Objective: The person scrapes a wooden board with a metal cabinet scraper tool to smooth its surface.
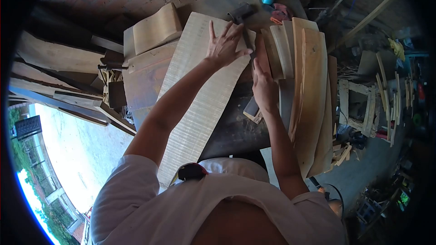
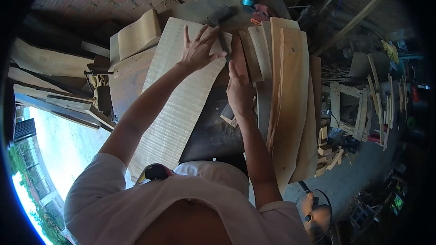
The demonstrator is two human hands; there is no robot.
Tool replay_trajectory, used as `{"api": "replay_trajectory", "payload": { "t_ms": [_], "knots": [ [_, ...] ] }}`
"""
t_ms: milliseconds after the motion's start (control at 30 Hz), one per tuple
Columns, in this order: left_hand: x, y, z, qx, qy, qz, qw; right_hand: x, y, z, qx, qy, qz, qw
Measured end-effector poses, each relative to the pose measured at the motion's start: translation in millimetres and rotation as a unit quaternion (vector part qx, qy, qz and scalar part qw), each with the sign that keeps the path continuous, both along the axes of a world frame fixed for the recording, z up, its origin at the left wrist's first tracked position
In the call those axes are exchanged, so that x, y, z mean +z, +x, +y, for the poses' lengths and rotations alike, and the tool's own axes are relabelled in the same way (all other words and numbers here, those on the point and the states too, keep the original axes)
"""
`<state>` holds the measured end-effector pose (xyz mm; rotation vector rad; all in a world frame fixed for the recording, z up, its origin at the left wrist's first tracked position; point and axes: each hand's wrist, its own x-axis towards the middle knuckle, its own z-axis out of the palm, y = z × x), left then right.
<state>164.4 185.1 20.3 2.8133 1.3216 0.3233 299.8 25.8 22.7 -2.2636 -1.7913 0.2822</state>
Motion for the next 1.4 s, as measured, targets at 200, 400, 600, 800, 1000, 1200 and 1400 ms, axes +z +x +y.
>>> {"api": "replay_trajectory", "payload": {
  "t_ms": [200,400,600,800,1000,1200,1400],
  "knots": [
    [5.1,-16.6,-25.6,-0.021,0.004,0.004,1.0,11.0,-10.3,-26.8,-0.005,0.008,0.067,0.998],
    [-1.6,5.2,-19.5,-0.044,-0.014,-0.01,0.999,-7.6,18.0,-19.5,0.023,0.024,0.026,0.999],
    [16.9,5.2,1.9,-0.013,0.0,0.058,0.998,0.6,16.0,0.4,0.007,0.089,-0.005,0.996],
    [12.6,-39.6,-54.8,-0.045,0.008,0.056,0.997,2.6,-7.9,-54.5,0.041,-0.027,0.014,0.999],
    [5.4,-13.2,-4.3,-0.014,0.035,0.003,0.999,8.6,10.9,11.1,0.045,0.021,0.018,0.999],
    [18.3,-49.8,-35.5,-0.005,0.03,0.049,0.998,13.5,-13.3,-20.5,0.064,-0.005,0.04,0.997],
    [5.3,-73.2,-64.8,0.007,0.005,0.032,0.999,4.0,-9.1,-36.8,0.123,-0.004,0.007,0.992]
  ]
}}
